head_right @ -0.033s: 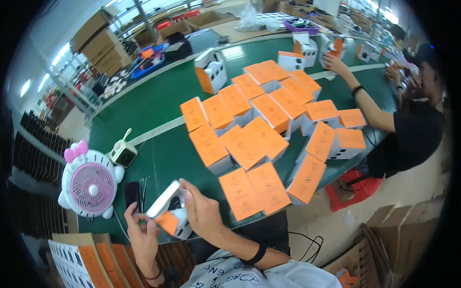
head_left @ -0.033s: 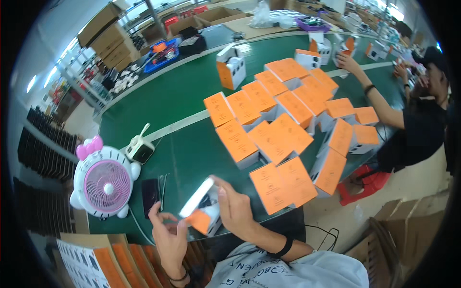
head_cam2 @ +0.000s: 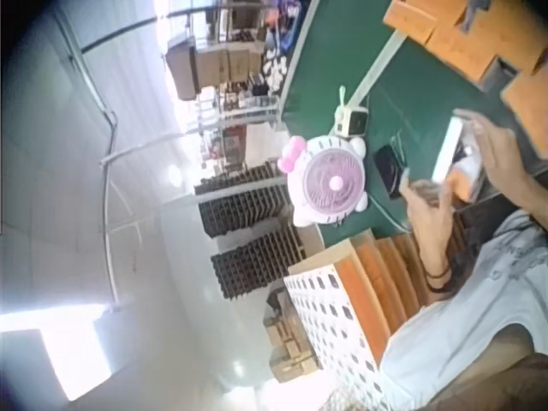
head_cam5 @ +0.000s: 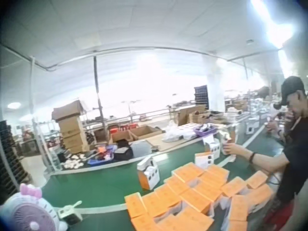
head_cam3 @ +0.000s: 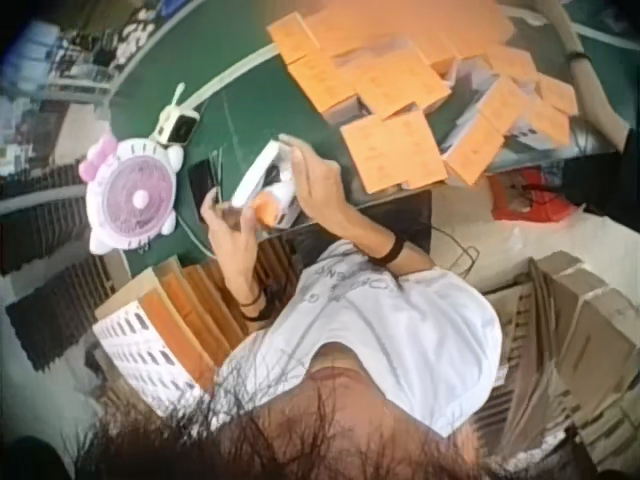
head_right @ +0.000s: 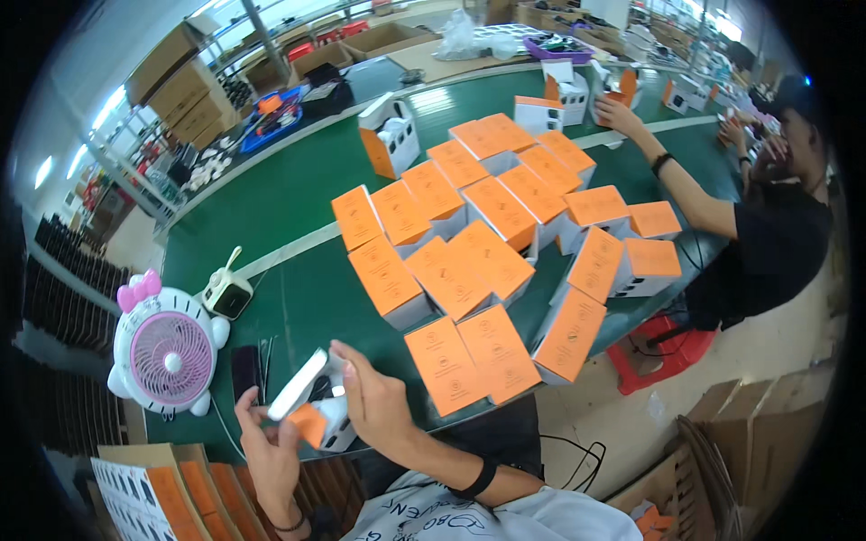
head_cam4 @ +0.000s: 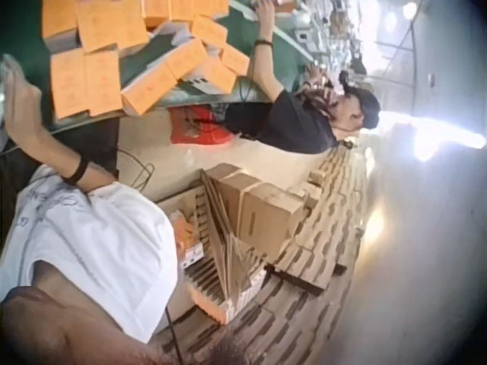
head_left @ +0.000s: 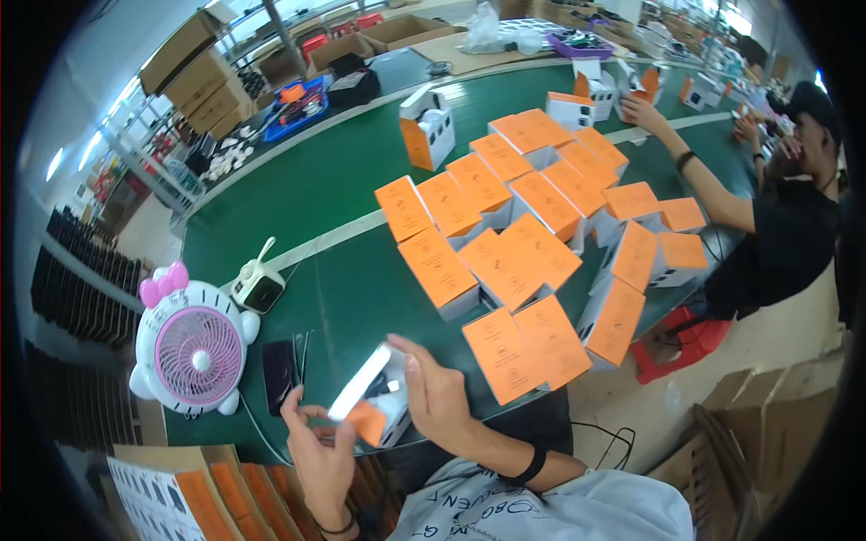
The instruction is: Packaging and organizing product boxes on an industrial assembly line.
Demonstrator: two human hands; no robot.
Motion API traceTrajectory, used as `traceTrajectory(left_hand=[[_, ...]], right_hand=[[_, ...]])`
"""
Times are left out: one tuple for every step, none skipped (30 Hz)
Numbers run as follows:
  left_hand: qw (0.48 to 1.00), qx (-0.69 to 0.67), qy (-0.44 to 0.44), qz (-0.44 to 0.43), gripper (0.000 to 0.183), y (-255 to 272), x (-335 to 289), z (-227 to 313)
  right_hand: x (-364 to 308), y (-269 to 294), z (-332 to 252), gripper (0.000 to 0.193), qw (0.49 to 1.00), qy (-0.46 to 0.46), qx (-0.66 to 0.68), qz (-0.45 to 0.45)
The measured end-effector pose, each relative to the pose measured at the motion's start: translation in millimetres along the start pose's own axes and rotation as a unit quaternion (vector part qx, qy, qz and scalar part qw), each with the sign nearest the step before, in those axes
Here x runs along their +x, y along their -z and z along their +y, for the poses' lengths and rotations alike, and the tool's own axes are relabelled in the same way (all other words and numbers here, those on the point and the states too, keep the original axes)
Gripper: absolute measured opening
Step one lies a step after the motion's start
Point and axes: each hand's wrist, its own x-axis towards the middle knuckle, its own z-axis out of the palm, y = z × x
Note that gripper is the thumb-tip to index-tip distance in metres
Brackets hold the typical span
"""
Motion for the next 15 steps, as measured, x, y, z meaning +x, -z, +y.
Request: traceTrajectory(left_hand=[[1.0,0.007,-0.015,-0.022,0.066,-4.1,-5.3,1.4],[0.985,0.106,-0.132,-0.033,0.068,-5.8,-4.7,-11.8],[0.987,0.1,-0.124,-0.028,0.068,-9.6,0.6,-16.6],[0.988,0.095,-0.116,-0.025,0.068,-12.6,4.7,-13.3],[0.988,0.095,-0.118,-0.029,0.068,-14.0,4.5,-5.8],[0.999,0.031,-0.034,-0.022,0.068,-15.3,2.7,7.2],[0.998,-0.033,0.051,-0.013,0.067,-16.0,3.0,18.1],[0.998,-0.032,0.049,-0.015,0.067,-15.9,3.1,18.7],[1.0,0.0,0.024,-0.015,0.064,-15.8,2.1,17.3],[0.999,0.031,0.0,-0.015,0.062,-15.8,-0.8,15.4],[0.997,0.037,-0.074,0.004,0.063,-9.1,3.3,-0.6],[0.988,0.044,-0.148,0.022,0.064,-1.1,11.0,-18.4],[0.986,0.027,-0.156,0.053,0.056,3.7,15.5,-24.3],[0.986,0.03,-0.157,0.052,0.056,1.9,14.9,-26.4],[0.995,-0.036,-0.077,0.056,0.048,-2.5,12.1,-27.2]], right_hand=[[-2.9,-3.9,1.0,0.038,1.0,-0.006,0.008,0.0],[-5.3,-5.2,-1.6,0.038,1.0,-0.006,0.006,0.006],[-7.7,-6.0,-5.9,0.037,0.999,-0.021,0.032,0.007],[-9.1,-7.1,-7.4,0.037,0.998,-0.037,0.057,0.009],[-6.8,-8.6,-1.8,0.039,0.997,-0.005,0.059,0.047],[-8.9,-6.5,-2.8,0.039,0.997,-0.006,0.059,0.051],[-10.8,-3.5,-5.3,0.037,0.998,-0.032,0.053,0.033],[-12.5,-2.1,-5.9,0.036,0.997,-0.057,0.048,0.015],[-13.9,-4.7,-3.7,0.035,0.997,-0.043,0.053,0.034],[-14.2,-3.9,1.1,0.035,0.997,-0.043,0.053,0.036],[-14.1,-4.7,3.7,0.035,0.997,-0.039,0.059,0.044],[-14.0,-4.6,3.6,0.035,0.996,-0.035,0.065,0.052],[-13.3,-4.5,4.0,0.035,0.996,-0.036,0.068,0.053],[-11.8,-2.0,4.1,0.035,0.995,-0.063,0.069,0.04],[-11.4,-0.8,5.0,0.035,0.993,-0.09,0.07,0.026]])
